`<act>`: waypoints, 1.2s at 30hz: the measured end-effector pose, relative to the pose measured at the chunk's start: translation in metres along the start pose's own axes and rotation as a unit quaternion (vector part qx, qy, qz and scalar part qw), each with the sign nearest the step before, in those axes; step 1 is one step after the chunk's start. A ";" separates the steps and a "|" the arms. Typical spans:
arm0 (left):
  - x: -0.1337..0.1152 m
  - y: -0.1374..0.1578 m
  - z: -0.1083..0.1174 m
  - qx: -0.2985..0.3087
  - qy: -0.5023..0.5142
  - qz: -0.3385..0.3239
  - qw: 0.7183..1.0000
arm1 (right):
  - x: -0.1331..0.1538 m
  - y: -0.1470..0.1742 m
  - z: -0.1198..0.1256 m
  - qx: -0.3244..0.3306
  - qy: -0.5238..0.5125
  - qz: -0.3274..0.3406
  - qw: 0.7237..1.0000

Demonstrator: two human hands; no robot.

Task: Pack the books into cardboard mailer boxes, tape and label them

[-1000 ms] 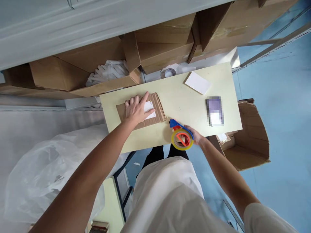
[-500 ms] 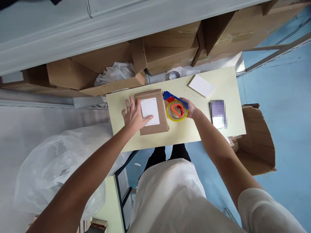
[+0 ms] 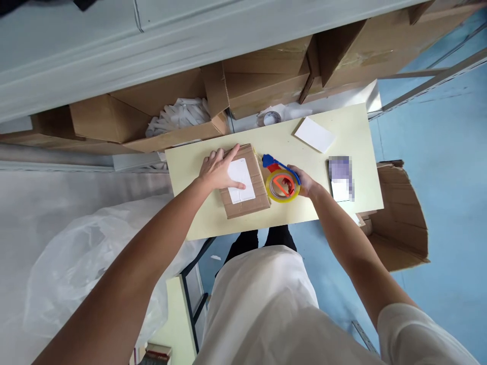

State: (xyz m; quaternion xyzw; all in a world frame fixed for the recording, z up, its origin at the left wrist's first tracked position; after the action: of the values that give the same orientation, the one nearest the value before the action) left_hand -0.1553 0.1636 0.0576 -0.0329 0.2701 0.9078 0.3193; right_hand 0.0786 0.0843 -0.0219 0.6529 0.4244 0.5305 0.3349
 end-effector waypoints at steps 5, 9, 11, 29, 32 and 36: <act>0.000 -0.001 0.001 -0.010 0.000 0.001 1.000 | -0.088 0.037 0.008 0.044 -0.026 -0.088 0.995; 0.001 -0.001 0.000 -0.024 0.010 0.007 1.000 | -0.160 0.052 -0.004 0.094 -0.157 -0.177 0.967; 0.002 0.002 -0.001 -0.032 0.019 0.030 0.999 | -0.171 0.052 -0.014 0.096 -0.202 -0.173 0.959; -0.010 0.034 -0.008 -0.027 -0.022 0.047 0.998 | 0.034 -0.032 -0.010 0.130 -0.108 -0.107 0.980; -0.009 0.029 -0.011 -0.006 -0.020 0.068 0.997 | 0.026 -0.028 -0.010 0.140 -0.110 -0.096 0.979; -0.009 0.033 -0.010 -0.001 -0.027 0.074 0.997 | 0.000 -0.013 0.002 0.121 -0.108 -0.107 0.981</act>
State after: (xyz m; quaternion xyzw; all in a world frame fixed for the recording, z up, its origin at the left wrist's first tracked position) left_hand -0.1691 0.1315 0.0665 0.0109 0.2623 0.9297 0.2584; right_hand 0.0777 0.0892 -0.0336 0.6928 0.5143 0.3625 0.3524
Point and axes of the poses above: each hand's wrist, its own y-axis away from the middle knuckle, its own z-axis out of the back of the hand, x = y × z, the point moved 7 cm from there along -y, towards the middle knuckle, and after that the axes turned 15 degrees about -z, right-handed, at the moved point
